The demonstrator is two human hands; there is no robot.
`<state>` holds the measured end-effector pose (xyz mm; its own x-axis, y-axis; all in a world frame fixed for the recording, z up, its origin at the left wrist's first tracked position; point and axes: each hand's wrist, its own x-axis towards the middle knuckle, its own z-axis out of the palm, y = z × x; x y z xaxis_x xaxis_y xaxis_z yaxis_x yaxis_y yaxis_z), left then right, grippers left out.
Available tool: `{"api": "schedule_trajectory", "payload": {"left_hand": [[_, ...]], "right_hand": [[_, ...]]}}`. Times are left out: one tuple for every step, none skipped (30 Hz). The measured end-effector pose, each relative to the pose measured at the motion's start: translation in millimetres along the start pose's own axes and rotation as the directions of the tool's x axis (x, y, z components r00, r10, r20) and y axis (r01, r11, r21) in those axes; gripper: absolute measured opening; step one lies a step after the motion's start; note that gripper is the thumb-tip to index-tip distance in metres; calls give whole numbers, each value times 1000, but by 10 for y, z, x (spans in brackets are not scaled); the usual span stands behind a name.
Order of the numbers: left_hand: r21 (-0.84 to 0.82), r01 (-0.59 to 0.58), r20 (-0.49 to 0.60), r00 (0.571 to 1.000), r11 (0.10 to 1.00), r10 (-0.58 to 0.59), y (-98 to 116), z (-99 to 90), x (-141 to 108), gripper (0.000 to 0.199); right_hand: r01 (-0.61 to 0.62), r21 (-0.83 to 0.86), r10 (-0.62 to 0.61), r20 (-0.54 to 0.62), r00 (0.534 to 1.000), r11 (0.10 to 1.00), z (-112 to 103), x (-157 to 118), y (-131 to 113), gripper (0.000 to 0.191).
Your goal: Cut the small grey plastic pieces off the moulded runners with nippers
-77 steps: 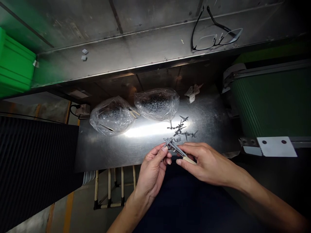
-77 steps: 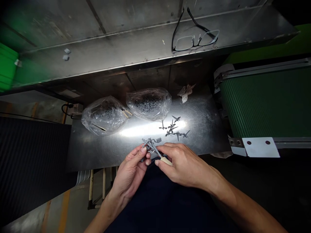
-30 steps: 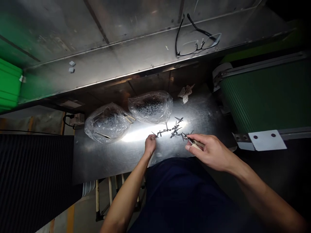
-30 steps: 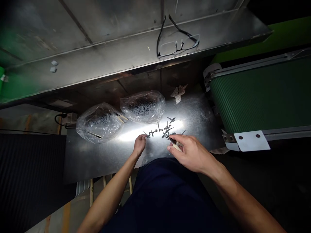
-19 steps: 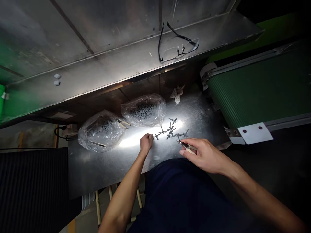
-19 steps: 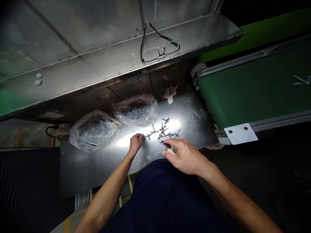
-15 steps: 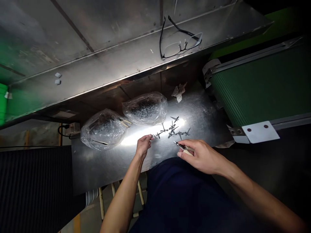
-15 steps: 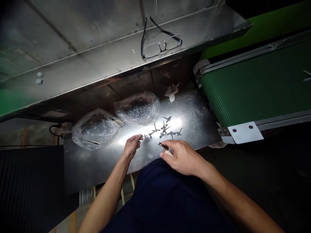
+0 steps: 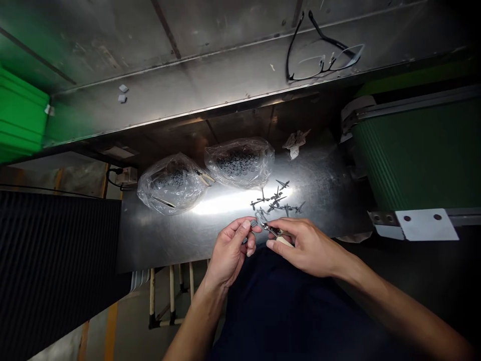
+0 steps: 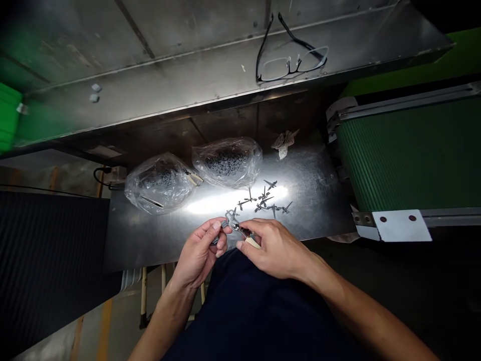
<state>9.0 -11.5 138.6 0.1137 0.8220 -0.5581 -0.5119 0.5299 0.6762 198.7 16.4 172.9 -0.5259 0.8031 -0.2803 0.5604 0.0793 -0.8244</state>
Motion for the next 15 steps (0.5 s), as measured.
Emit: {"api": "schedule_trajectory", "payload": {"left_hand": [[-10, -2, 5, 1000, 1000, 2, -4, 9, -19, 27], [-18, -3, 11, 1000, 1000, 4, -9, 15, -32, 27], [-24, -4, 18, 1000, 1000, 4, -16, 20, -41, 26], [-29, -3, 24, 1000, 1000, 4, -22, 24, -46, 25], [-33, -3, 30, 1000, 999, 4, -27, 27, -50, 25], [-37, -2, 33, 999, 999, 3, -32, 30, -53, 25], [-40, 0, 34, 999, 999, 2, -36, 33, -56, 24], [-41, 2, 35, 999, 999, -1, -39, 37, -58, 24], [-42, 6, 35, 999, 999, -5, -41, 39, -61, 24], [-42, 11, 36, 999, 999, -9, -41, 41, -63, 24], [-43, 16, 36, 999, 999, -14, -40, 42, -65, 24], [-46, 21, 37, 999, 999, -19, -37, 43, -67, 25], [-51, 26, 39, 999, 998, -24, -34, 43, -68, 25], [-56, 30, 41, 999, 998, -27, -31, 44, -69, 25], [-59, 33, 41, 999, 998, -30, -28, 44, -70, 25]], "right_hand": [[10, -6, -10, 4, 1000, 1000, -16, -7, -16, 13], [19, -15, -19, 7, 1000, 1000, -31, -15, -30, 13], [27, -26, -26, 9, 1000, 999, -42, -21, -42, 13], [32, -38, -32, 12, 999, 999, -51, -26, -51, 14], [36, -50, -35, 17, 999, 998, -57, -29, -57, 14], [39, -63, -38, 22, 999, 997, -61, -30, -60, 14], [44, -75, -42, 27, 999, 996, -64, -28, -61, 14], [49, -83, -47, 34, 998, 995, -67, -26, -61, 14], [55, -90, -52, 39, 998, 994, -69, -23, -60, 14], [61, -95, -57, 44, 997, 994, -72, -21, -59, 14], [66, -97, -62, 48, 997, 993, -76, -21, -59, 14], [73, -98, -68, 53, 996, 992, -80, -22, -59, 14], [83, -96, -77, 60, 995, 992, -86, -25, -61, 14], [94, -96, -88, 64, 994, 991, -91, -30, -62, 15], [105, -97, -98, 67, 993, 990, -97, -35, -64, 15]]}}
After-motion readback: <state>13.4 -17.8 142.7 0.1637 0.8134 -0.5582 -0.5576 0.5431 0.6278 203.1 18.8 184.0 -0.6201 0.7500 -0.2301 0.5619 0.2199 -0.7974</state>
